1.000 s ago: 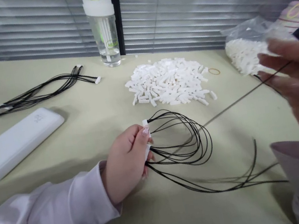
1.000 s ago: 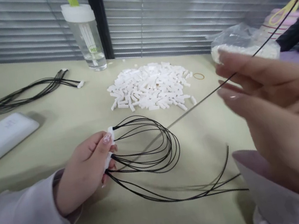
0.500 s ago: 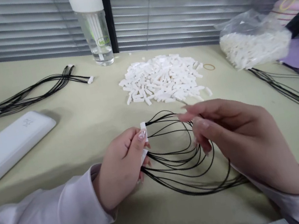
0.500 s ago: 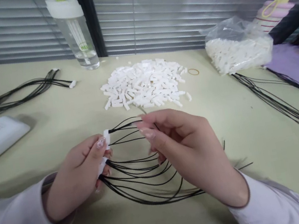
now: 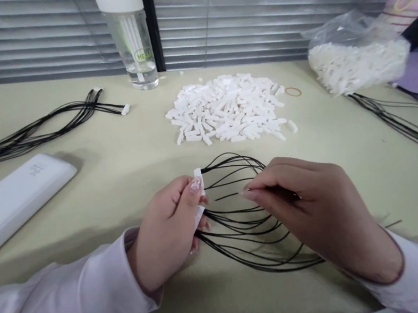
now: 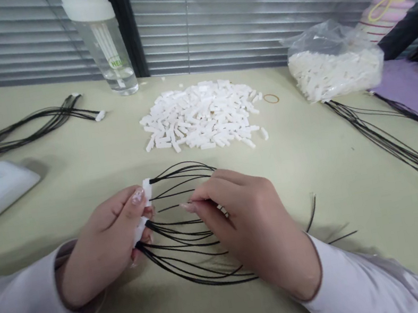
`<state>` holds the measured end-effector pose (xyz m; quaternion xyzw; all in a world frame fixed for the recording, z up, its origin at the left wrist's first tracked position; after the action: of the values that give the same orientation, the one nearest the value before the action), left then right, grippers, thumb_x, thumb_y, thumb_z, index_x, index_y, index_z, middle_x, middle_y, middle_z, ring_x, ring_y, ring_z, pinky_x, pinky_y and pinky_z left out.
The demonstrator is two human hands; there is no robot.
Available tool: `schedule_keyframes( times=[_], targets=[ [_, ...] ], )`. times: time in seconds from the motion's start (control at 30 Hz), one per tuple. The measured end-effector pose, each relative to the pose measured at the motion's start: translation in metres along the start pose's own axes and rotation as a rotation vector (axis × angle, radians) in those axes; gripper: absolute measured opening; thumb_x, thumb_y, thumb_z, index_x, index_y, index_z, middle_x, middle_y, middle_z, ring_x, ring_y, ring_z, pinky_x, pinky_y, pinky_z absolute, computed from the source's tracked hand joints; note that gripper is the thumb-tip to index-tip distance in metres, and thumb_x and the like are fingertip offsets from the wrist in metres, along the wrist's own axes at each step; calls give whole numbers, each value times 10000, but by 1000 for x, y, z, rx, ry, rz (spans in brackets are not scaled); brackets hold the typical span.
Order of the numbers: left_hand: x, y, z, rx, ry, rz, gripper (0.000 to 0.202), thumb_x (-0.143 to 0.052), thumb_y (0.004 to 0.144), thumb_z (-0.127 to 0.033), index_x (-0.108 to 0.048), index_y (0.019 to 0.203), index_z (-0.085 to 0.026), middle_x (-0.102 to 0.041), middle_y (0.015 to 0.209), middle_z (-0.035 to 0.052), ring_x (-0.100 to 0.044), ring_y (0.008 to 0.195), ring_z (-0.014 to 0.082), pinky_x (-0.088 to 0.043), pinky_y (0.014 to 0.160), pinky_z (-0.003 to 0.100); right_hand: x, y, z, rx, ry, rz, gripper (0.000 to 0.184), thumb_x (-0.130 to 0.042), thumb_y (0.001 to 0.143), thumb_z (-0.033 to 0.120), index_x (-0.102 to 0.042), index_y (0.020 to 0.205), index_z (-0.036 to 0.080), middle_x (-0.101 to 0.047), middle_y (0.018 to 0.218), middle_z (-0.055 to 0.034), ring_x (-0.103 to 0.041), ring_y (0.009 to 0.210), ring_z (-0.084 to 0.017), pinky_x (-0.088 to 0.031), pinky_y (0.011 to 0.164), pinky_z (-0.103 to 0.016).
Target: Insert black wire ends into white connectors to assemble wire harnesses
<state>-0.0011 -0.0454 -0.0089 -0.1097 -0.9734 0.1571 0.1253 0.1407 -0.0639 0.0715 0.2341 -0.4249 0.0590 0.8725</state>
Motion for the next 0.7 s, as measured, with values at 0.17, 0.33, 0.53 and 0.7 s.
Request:
schedule_keyframes(
  times=[0.17, 0.33, 0.53, 0.7],
  targets=[
    [-3, -1, -3, -7, -14, 34, 357, -352, 816, -508, -443, 697, -184, -445, 602, -25, -485, 452, 75, -327, 282, 103, 2, -1, 5, 43, -37, -51, 44, -564, 756, 135, -567, 722, 162, -532, 650, 19, -476, 595, -42, -366, 556, -166],
    [-3, -1, -5, -12, -30, 28, 346, -362, 816, -491, -434, 679, -182, -443, 609, -23, -480, 452, 75, -323, 272, 102, 1, -2, 9, 84, -42, -43, 61, -566, 749, 113, -557, 714, 163, -543, 672, 21, -487, 615, -36, -372, 568, -152],
    [-1, -3, 0, 15, 1, 15, 344, -350, 818, -499, -443, 691, -193, -468, 585, -18, -463, 432, 81, -327, 281, 118, -5, -4, 15, 200, 5, 36, 69, -538, 769, 101, -558, 780, 166, -555, 733, -2, -497, 670, -57, -395, 596, -164],
    [-2, -2, -2, -2, -16, 16, 345, -368, 810, -500, -445, 688, -187, -456, 602, -17, -477, 449, 85, -321, 273, 115, -8, -1, 9, 192, -15, 39, 89, -507, 790, 99, -572, 787, 160, -546, 741, -8, -483, 680, -62, -384, 605, -175]
  ],
)
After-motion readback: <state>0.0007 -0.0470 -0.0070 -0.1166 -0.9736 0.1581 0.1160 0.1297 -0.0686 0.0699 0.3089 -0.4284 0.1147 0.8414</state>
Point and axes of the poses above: each hand's wrist, its own y-axis towards the middle knuckle, its own x-axis out of the back of the hand, z = x × y, the point moved 8 cm from there along y, towards the middle knuckle
